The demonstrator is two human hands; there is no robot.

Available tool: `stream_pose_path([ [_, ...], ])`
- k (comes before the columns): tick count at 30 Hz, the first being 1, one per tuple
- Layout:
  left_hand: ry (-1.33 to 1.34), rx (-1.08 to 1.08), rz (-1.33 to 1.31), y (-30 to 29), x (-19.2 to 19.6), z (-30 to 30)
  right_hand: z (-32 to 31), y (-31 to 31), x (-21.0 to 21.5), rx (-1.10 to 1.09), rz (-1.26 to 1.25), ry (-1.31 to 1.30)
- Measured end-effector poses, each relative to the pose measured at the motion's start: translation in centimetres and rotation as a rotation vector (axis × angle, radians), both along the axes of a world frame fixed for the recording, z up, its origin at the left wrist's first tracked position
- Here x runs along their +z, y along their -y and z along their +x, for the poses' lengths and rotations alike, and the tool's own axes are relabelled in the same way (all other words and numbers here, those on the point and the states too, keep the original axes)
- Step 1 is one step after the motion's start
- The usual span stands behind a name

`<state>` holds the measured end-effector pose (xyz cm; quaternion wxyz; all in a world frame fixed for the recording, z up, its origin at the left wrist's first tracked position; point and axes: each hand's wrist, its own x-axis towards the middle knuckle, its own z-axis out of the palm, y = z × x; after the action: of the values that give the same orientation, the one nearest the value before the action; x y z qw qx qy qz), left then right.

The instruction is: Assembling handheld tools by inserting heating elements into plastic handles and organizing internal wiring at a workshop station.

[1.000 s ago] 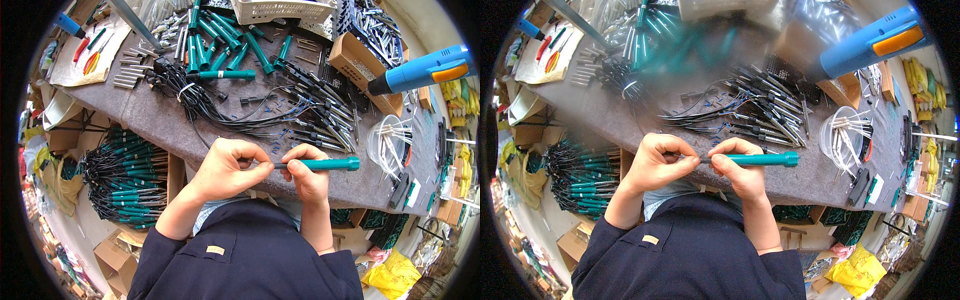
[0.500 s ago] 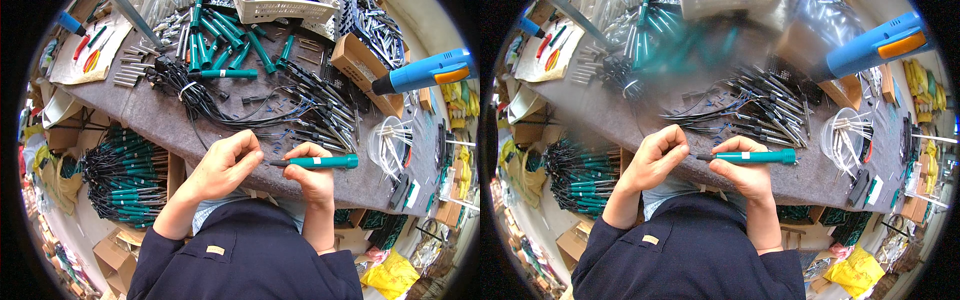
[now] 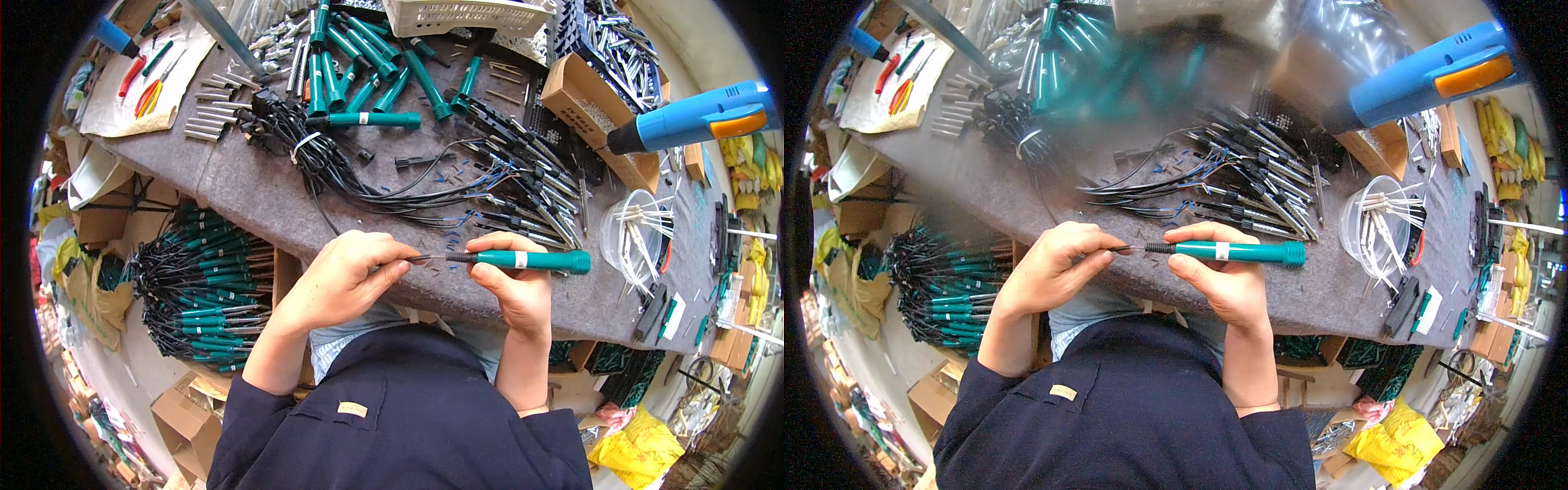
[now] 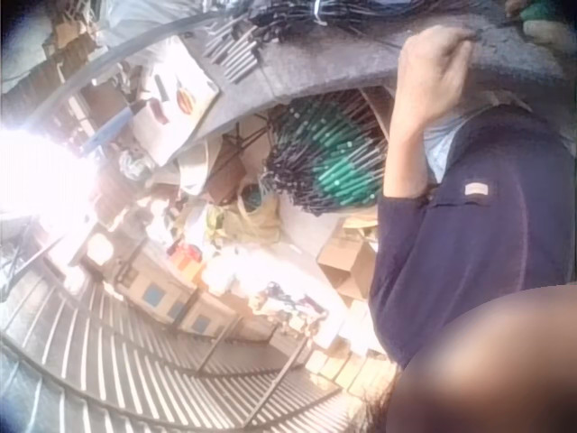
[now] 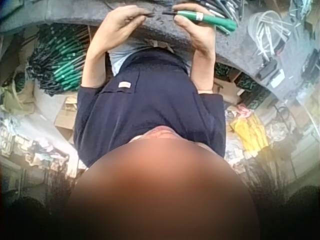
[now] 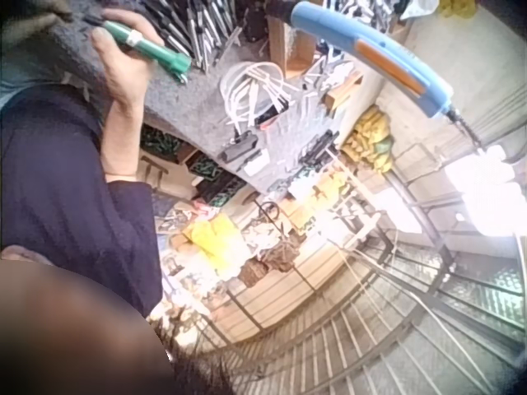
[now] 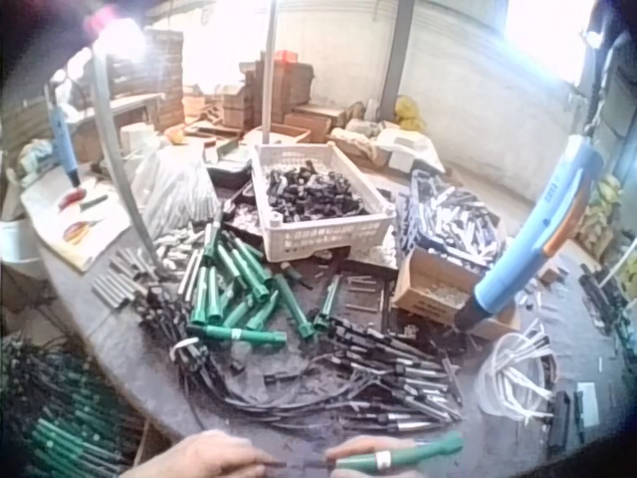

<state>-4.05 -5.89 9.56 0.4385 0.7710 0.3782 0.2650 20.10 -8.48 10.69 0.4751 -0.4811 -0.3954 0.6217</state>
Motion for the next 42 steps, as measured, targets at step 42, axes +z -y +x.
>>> stream_pose_path([
  [42, -0.245, 0.379, 0.680, -1.4, -3.8, -1.7, -4.1, -0.2, -5.2, -0.314, 0.232, -0.165],
])
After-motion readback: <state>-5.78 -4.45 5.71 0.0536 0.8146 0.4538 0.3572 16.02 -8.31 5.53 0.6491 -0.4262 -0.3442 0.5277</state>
